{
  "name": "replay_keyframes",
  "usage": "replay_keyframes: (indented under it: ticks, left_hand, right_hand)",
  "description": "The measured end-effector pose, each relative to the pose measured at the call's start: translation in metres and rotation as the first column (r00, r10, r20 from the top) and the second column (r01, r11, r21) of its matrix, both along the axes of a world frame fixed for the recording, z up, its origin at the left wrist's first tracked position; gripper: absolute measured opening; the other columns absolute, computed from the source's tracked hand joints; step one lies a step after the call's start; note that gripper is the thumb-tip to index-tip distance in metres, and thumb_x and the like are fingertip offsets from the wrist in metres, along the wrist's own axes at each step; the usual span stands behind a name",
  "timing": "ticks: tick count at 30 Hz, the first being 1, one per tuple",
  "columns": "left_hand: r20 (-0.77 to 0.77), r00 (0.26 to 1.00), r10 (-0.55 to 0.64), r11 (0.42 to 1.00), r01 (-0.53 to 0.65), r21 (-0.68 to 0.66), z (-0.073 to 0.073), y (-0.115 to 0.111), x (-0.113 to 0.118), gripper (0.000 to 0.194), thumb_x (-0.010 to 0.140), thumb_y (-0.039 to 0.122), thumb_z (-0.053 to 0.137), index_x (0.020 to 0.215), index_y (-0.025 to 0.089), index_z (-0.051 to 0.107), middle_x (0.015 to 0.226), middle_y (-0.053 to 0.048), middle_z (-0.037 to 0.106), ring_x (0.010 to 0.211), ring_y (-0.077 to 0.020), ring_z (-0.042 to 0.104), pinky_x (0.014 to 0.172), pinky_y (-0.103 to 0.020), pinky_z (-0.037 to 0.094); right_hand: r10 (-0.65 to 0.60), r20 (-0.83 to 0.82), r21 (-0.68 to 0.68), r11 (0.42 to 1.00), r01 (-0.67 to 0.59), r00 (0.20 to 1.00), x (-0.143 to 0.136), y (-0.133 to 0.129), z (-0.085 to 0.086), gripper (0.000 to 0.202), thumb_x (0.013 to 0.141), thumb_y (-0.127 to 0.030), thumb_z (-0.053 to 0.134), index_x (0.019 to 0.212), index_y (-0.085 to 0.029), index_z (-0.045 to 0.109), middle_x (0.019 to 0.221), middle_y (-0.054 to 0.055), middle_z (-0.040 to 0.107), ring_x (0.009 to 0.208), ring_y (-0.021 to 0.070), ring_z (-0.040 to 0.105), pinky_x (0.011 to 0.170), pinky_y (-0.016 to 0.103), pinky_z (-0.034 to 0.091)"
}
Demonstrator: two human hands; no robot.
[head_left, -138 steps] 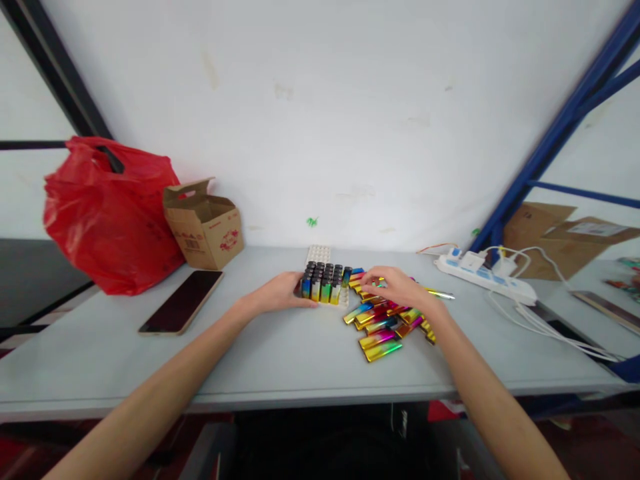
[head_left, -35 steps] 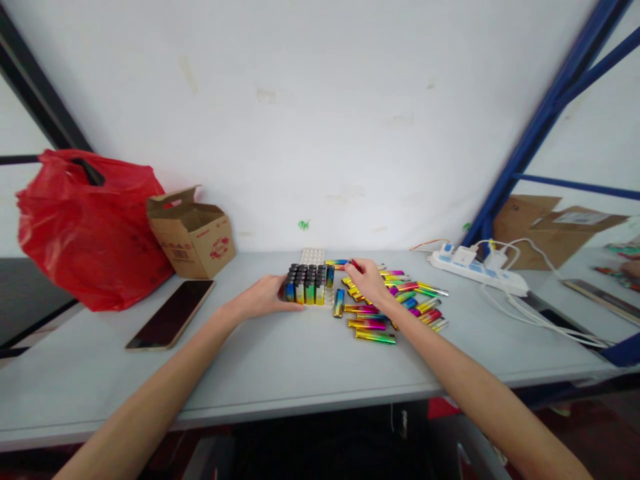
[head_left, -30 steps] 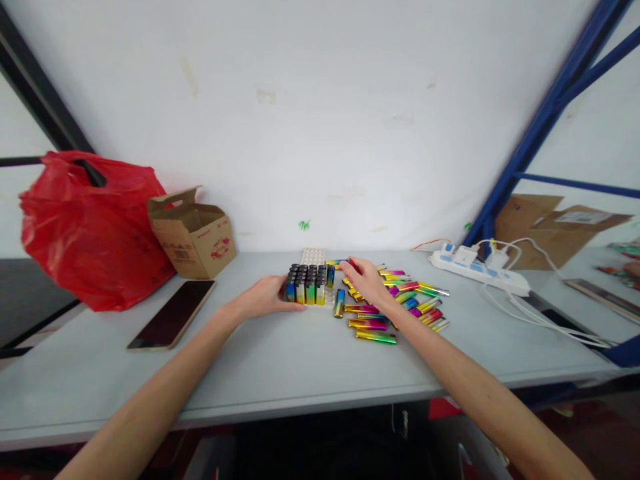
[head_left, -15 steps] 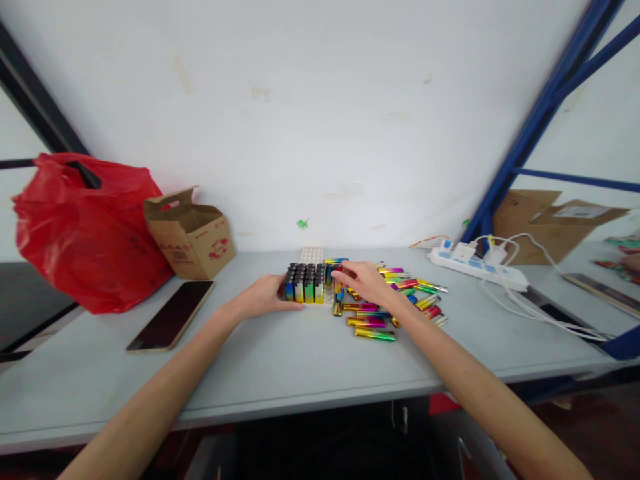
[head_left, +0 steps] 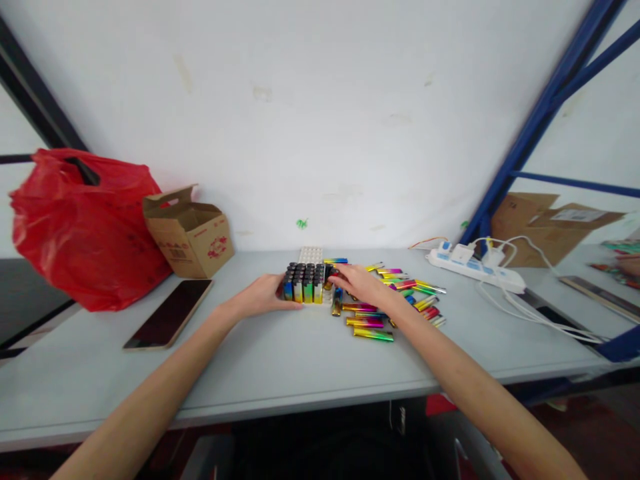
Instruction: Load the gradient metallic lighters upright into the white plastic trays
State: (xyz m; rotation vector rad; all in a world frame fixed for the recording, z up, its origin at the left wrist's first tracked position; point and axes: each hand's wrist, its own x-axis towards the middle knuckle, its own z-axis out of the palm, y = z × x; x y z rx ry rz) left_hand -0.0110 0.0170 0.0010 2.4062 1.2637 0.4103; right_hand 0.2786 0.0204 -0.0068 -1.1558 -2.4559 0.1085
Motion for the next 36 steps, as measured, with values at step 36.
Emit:
replay_keyframes:
  ticks: [36]
  left_hand:
    - [-0.032, 0.998, 0.044, 0.998, -0.043, 0.040, -0.003, 0.002, -0.002, 0.067, 0.066, 0.078, 0.071, 0.100, 0.020, 0.068, 0.082, -0.003, 0.072, 0.069, -0.0214, 0.062, 0.058, -0.030, 0.042]
  right_hand:
    - [-0.189, -0.400, -0.230, 0.968, 0.101, 0.897, 0.052, 0.089, 0.009, 0.023, 0.086, -0.038, 0.073, 0.094, -0.017, 0.074, 0.101, 0.009, 0.077, 0.091, 0.0206, 0.071, 0.088, 0.035, 0.055]
